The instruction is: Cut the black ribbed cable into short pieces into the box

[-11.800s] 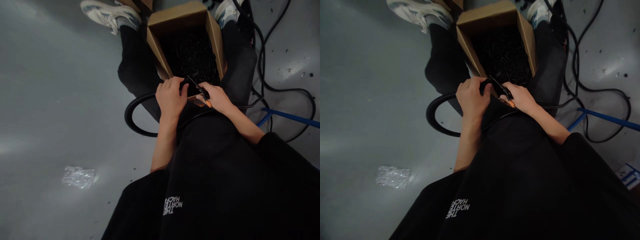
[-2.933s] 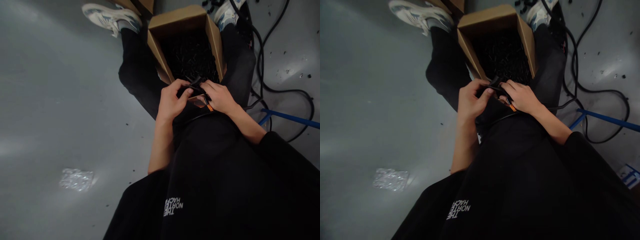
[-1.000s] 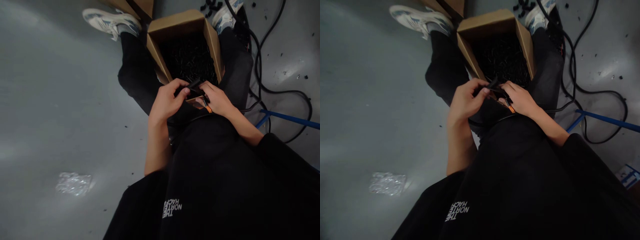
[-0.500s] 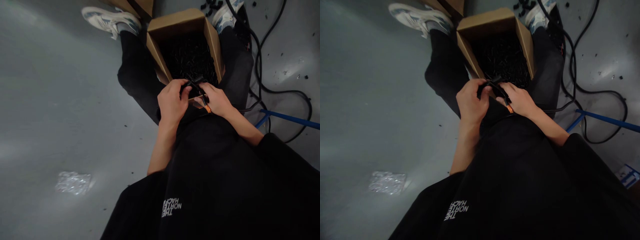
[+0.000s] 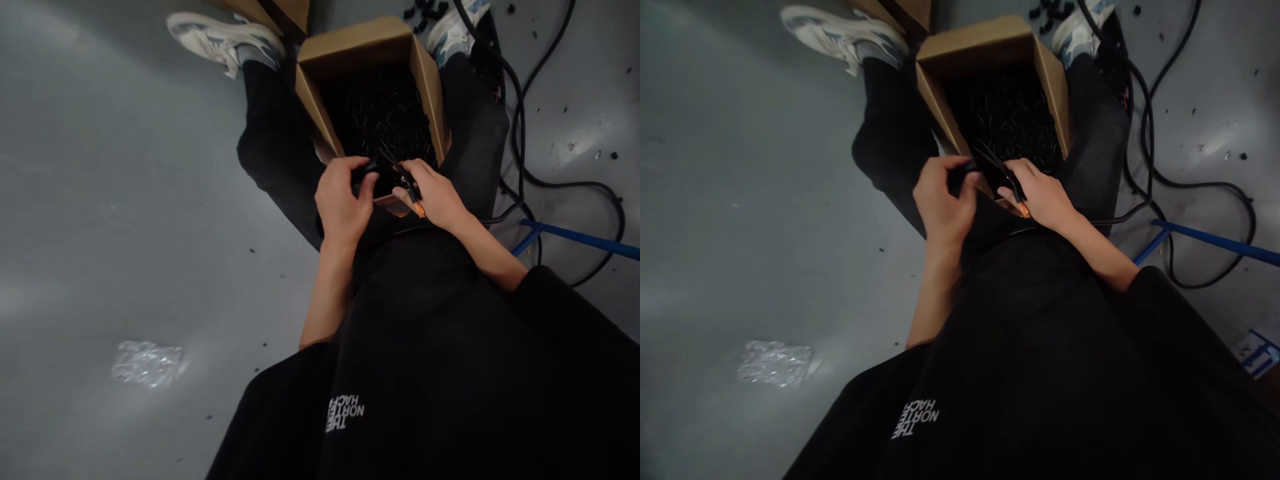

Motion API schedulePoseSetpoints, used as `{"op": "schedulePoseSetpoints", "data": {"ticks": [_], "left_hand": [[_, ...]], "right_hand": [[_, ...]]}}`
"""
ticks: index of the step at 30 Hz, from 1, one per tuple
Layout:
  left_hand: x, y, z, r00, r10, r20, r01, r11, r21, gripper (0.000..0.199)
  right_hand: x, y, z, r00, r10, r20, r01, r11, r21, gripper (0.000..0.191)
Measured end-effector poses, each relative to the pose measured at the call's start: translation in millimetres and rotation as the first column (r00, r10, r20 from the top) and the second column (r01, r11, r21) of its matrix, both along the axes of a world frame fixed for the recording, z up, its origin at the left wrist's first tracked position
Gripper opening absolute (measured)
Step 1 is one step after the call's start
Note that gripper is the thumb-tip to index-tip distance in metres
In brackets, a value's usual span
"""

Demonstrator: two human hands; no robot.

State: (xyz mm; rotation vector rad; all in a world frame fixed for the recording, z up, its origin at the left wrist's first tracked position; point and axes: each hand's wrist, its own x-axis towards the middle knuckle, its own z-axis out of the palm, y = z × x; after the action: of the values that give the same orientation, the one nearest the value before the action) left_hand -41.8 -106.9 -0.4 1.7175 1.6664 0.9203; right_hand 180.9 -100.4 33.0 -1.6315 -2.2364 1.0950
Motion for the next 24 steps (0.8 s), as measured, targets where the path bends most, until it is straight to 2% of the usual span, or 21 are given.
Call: {"op": "schedulePoseSetpoints", "data": {"ticks": [2,4,8,12,16,19,24], "left_hand": [[-8,6,1.1,0.992,0.06,0.112,-0.063,0.998,0.031,0.029],[-13,11,3.3,0.978,0.066,0.197,-0.076,0.996,0.047,0.034],[-4,17,8.4,0.964,-0.071,0.258,0.059,0.997,0.053,0.041],[4,19,13.1,0.958,-0.108,0.264,0.104,0.994,0.031,0.045],[-7,22,22.1,0.973,-0.091,0.211,0.099,0.995,-0.028,0.045],[-15,21,28.9,0.977,-0.168,0.131,0.186,0.972,-0.142,0.04],[-15,20,33.9,0.94,-0.306,0.149,0.334,0.913,-0.234,0.036]], "right_hand": [[3,3,2.2,0.999,0.034,0.024,-0.034,0.999,0.001,0.049],[2,5,4.2,0.993,0.096,0.066,-0.097,0.995,0.011,0.046],[-6,4,8.4,0.98,0.164,0.113,-0.171,0.984,0.057,0.046],[-14,3,8.3,0.982,0.163,0.095,-0.168,0.984,0.058,0.045],[-12,0,0.3,0.998,0.065,-0.024,-0.063,0.996,0.058,0.047],[-7,0,-5.2,0.994,0.016,-0.11,-0.009,0.998,0.065,0.046],[-1,4,-5.5,0.987,0.072,-0.145,-0.059,0.994,0.091,0.051]]}}
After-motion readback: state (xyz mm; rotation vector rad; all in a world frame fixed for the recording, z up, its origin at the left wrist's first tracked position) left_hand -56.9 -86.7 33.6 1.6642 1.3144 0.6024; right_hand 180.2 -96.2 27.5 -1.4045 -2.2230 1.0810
